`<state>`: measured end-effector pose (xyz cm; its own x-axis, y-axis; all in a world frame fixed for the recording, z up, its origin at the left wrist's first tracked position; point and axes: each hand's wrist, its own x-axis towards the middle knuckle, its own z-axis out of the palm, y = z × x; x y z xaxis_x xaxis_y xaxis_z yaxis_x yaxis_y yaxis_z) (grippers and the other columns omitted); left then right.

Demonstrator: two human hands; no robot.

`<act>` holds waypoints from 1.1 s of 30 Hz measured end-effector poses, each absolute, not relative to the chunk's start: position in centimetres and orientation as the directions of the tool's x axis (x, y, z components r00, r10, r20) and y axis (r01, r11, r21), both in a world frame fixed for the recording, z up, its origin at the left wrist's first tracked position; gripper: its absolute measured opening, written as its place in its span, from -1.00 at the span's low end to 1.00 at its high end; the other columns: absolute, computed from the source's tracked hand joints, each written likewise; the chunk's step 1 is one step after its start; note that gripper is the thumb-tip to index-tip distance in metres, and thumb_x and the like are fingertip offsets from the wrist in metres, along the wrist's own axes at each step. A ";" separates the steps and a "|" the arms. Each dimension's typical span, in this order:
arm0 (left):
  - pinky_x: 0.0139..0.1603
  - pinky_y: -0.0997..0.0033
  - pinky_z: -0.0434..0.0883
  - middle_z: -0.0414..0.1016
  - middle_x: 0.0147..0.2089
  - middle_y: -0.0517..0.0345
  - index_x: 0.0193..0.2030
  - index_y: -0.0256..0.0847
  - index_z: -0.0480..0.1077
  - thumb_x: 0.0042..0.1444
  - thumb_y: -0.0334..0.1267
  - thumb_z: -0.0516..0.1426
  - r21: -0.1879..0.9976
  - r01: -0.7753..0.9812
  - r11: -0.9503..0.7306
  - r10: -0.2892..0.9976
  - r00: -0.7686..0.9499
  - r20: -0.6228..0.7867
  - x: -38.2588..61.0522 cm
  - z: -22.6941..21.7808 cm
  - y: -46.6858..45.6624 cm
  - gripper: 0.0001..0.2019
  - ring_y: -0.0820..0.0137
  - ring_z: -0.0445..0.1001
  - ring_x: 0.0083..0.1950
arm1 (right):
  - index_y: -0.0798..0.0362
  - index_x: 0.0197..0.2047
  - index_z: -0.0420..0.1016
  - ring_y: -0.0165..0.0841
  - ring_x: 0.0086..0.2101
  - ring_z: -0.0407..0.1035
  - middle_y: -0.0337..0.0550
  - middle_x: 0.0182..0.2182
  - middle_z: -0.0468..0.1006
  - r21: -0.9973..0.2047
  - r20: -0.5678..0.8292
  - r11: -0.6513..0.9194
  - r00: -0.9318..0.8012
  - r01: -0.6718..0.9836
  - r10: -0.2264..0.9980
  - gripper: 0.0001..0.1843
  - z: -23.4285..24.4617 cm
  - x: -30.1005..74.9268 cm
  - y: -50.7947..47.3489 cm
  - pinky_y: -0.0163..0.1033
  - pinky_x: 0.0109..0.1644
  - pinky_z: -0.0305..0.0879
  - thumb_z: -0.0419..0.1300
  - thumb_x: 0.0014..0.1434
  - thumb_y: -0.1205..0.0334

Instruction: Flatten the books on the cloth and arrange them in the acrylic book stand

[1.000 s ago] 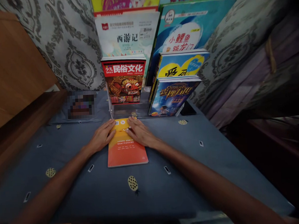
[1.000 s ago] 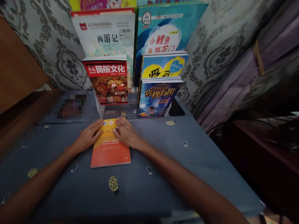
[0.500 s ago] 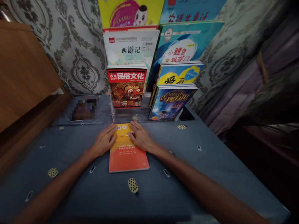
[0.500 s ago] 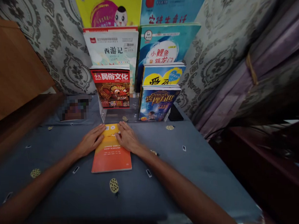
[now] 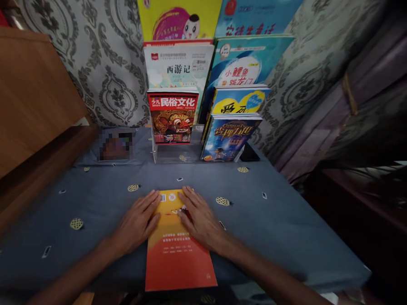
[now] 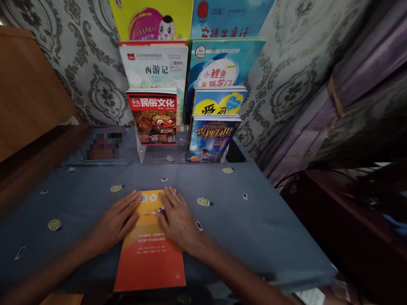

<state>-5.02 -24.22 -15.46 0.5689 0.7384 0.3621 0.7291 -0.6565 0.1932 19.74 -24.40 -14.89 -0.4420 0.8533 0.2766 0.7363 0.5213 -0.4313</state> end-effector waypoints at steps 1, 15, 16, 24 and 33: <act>0.39 0.05 0.33 0.25 0.44 -0.06 0.47 -0.19 0.10 0.44 -0.19 -0.09 0.192 0.730 -0.656 0.739 0.569 0.361 -5.0 -15.5 -24.8 -0.50 0.20 0.22 0.46 | 0.18 0.35 0.31 -0.02 0.40 0.04 0.20 0.39 0.21 -0.431 0.273 0.524 -0.448 0.734 0.851 -0.46 -14.8 19.9 -25.1 0.29 0.40 0.12 -0.01 0.39 0.14; 0.45 0.04 0.24 0.07 0.52 0.05 0.55 -0.06 -0.18 0.27 -0.42 0.02 0.170 0.581 -0.796 0.604 0.775 0.183 -8.6 -12.0 -32.8 -0.24 0.19 0.15 0.49 | -0.25 0.53 -0.25 -0.20 0.38 0.09 -0.16 0.43 0.15 -0.422 0.307 0.736 -0.680 0.530 0.665 -0.08 -13.5 27.0 -33.7 0.17 0.38 0.25 0.06 0.26 0.49; 0.45 0.01 0.23 0.04 0.53 0.02 0.55 -0.08 -0.19 0.25 -0.38 0.06 0.163 0.571 -0.805 0.593 0.789 0.160 -8.6 -11.8 -33.1 -0.21 0.16 0.13 0.50 | -0.26 0.53 -0.26 -0.18 0.38 0.07 -0.16 0.44 0.11 -0.424 0.281 0.731 -0.690 0.535 0.667 -0.03 -13.3 27.2 -34.0 0.18 0.39 0.24 0.09 0.21 0.50; 0.46 -0.20 0.12 0.18 0.47 -0.13 0.54 -0.07 -0.13 0.22 -0.23 0.24 0.122 0.570 -0.812 0.581 0.776 0.245 -8.4 -14.4 -32.5 -0.14 0.04 0.18 0.47 | -0.35 0.45 0.08 -0.05 0.33 0.20 -0.11 0.38 0.25 -0.498 0.290 0.701 -0.664 0.511 0.690 -0.05 -14.4 27.0 -33.7 0.23 0.35 0.26 0.35 0.12 0.40; 0.21 0.00 0.45 0.55 0.08 -0.04 0.15 -0.08 0.42 0.38 0.18 -0.13 0.839 0.357 -0.411 0.907 0.257 0.335 -3.9 -11.0 -26.0 -0.48 0.09 0.48 0.18 | -0.19 0.23 0.37 -0.21 0.11 0.45 -0.09 0.11 0.55 -0.789 0.451 0.515 -0.252 0.336 0.856 -0.64 -10.2 23.0 -28.5 0.04 0.20 0.41 -0.01 0.43 0.06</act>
<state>-3.92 -26.05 -11.00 0.2565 0.9068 0.3346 0.3575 -0.4106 0.8388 23.03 -28.46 -10.22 -0.2521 0.8560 0.4514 0.3362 0.5148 -0.7886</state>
